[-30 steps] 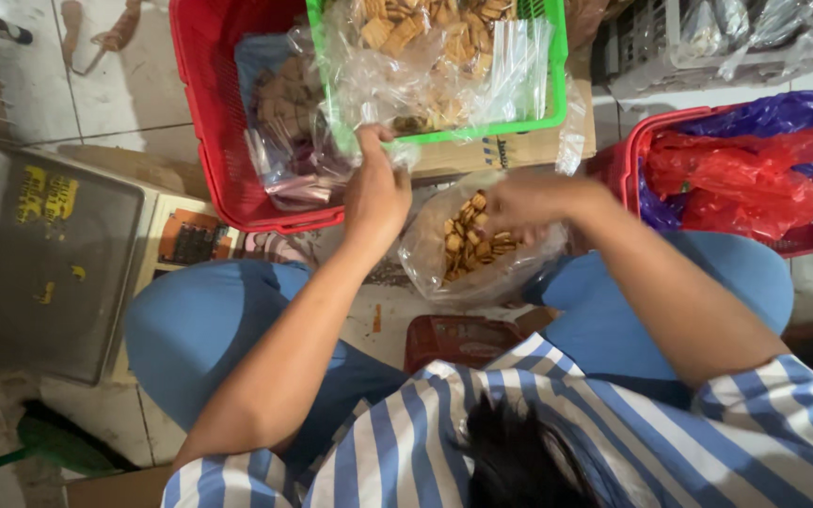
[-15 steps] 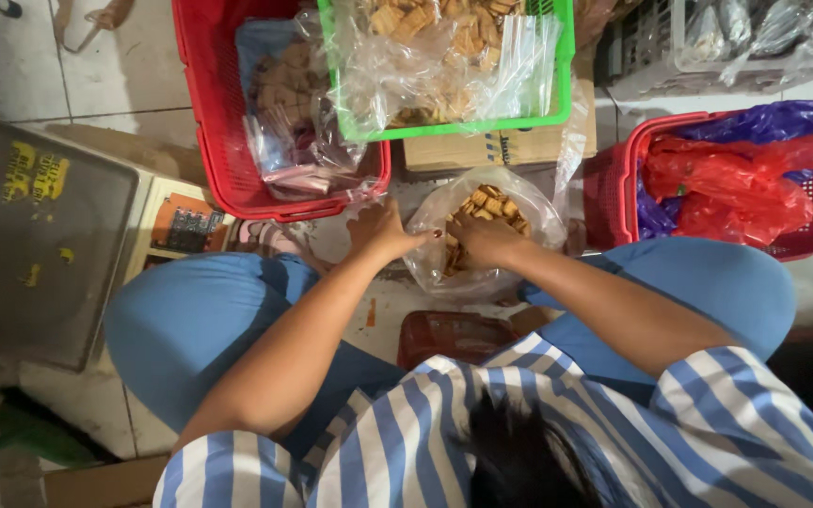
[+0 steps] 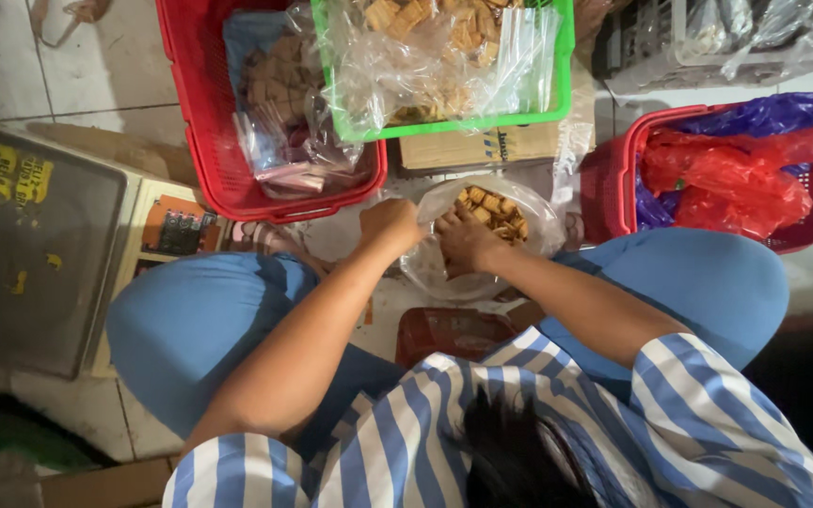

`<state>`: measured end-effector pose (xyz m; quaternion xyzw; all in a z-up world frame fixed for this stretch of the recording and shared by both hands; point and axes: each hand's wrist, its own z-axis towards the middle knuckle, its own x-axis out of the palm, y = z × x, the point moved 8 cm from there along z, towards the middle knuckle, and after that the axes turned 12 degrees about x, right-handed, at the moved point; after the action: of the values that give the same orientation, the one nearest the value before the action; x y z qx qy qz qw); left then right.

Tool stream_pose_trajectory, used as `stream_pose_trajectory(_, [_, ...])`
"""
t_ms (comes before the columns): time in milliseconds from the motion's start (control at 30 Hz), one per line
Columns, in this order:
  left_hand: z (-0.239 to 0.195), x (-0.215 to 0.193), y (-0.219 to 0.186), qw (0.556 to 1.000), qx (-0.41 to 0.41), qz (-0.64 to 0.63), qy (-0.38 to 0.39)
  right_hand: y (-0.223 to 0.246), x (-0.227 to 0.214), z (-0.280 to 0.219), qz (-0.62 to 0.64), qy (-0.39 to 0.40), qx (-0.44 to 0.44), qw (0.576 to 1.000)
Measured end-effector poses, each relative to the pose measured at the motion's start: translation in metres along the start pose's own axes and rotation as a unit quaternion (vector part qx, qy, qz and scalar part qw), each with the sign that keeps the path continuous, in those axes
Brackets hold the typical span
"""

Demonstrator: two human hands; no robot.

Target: The person sorts small, square-shaped snack pieces from a large plastic bag into smaller plastic bags by hand.

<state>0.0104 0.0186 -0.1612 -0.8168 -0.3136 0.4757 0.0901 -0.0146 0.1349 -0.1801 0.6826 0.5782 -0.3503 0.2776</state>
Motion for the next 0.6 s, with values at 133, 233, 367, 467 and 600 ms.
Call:
stream_pose_trajectory(133, [-0.001, -0.008, 0.001, 0.999, 0.011, 0.025, -0.039, 0.0, 0.004, 0.007, 0.006, -0.003, -0.027, 1.0])
stream_pose_trajectory(233, [-0.003, -0.012, 0.004, 0.999, 0.0, 0.03, -0.036, 0.001, 0.006, 0.014, 0.035, -0.053, -0.029, 0.998])
stream_pose_trajectory(367, [-0.006, -0.016, -0.001, 0.999, 0.017, 0.025, -0.03, 0.001, 0.027, 0.02, 0.028, 0.014, -0.008, 0.999])
stream_pose_trajectory(467, [-0.009, -0.018, -0.004, 0.998, 0.033, 0.031, -0.037, 0.018, 0.037, 0.016, -0.121, -0.062, -0.11, 0.984])
stream_pose_trajectory(600, [-0.009, -0.014, -0.003, 0.999, 0.032, 0.028, -0.021, 0.015, 0.054, 0.022, -0.065, -0.11, -0.098, 0.987])
